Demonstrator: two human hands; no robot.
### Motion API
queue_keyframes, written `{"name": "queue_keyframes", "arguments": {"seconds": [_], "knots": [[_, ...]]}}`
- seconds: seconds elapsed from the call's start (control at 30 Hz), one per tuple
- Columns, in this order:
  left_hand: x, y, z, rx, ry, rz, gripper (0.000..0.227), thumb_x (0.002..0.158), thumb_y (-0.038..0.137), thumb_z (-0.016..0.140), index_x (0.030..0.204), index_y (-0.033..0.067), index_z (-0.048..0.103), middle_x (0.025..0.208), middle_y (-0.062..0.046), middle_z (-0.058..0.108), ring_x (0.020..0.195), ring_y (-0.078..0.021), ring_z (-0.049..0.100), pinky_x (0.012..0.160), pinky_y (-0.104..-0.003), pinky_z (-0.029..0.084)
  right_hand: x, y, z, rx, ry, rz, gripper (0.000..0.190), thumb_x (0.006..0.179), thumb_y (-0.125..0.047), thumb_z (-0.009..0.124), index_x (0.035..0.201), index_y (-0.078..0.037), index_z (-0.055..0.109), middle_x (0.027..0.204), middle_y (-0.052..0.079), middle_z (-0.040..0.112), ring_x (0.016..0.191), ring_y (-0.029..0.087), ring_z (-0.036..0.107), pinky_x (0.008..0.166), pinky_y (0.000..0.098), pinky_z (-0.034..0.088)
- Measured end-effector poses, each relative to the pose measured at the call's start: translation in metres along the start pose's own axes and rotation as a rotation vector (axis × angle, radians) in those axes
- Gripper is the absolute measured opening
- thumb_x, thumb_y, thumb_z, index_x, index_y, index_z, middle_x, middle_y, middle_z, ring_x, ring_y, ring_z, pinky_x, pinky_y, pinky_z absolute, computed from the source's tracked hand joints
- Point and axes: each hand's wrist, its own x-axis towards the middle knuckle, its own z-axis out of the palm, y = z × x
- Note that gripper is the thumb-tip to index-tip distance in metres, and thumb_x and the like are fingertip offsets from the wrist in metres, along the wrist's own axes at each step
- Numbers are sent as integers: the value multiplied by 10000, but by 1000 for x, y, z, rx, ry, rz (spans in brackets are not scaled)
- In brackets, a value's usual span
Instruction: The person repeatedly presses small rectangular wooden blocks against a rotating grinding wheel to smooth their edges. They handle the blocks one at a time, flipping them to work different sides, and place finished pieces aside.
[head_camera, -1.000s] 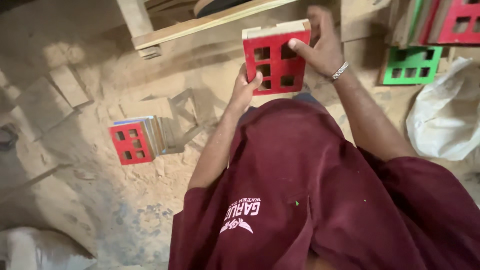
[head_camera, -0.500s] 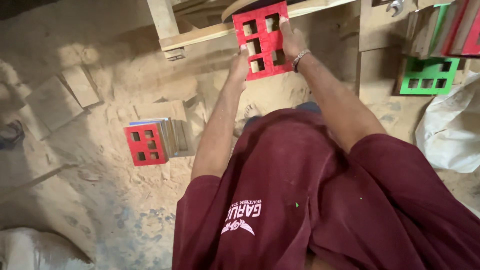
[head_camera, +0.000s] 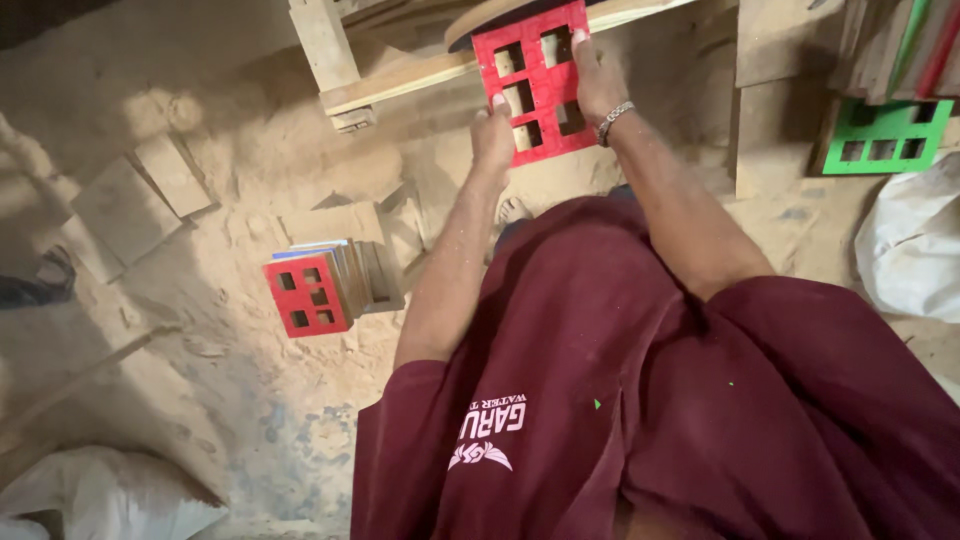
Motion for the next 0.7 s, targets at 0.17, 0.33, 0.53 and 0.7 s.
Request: {"name": "queue_keyframes", "arguments": {"seconds": [0.17, 0.33, 0.53, 0.7], "knots": [[-5, 5, 27, 9, 10, 56, 472, 1021, 366, 505, 1127, -64, 667, 1000, -185, 744, 905, -247, 693, 794, -402, 536, 17, 12, -19, 27, 57, 1, 824, 949, -688, 484, 1102, 99, 671, 1033, 227, 713, 986, 294, 657, 933, 395, 486], [-5, -6, 64, 27, 17, 65, 482, 1022, 367, 510, 1126, -78, 662, 1000, -206, 742, 909, -268, 703, 801, -413, 537, 32, 34, -44, 26, 93, -28, 716, 1011, -658, 505, 878, 37, 616, 815, 114, 624, 782, 209, 548, 792, 401, 490], [-7, -4, 106, 66, 56, 111, 492, 1013, 365, 512, 1101, -94, 664, 1006, -248, 735, 938, -341, 700, 827, -439, 524, 45, 39, -79, 132, 70, -22, 635, 1043, -613, 535, 782, -35, 563, 739, 17, 519, 697, 151, 440, 656, 385, 427], [0, -20, 147, 98, 44, 88, 531, 1000, 400, 507, 1098, -100, 655, 999, -278, 737, 942, -386, 718, 827, -467, 533, 81, 93, -109, 128, 81, -51, 570, 1048, -565, 539, 849, -42, 647, 760, 10, 590, 704, 136, 501, 663, 361, 453]]}}
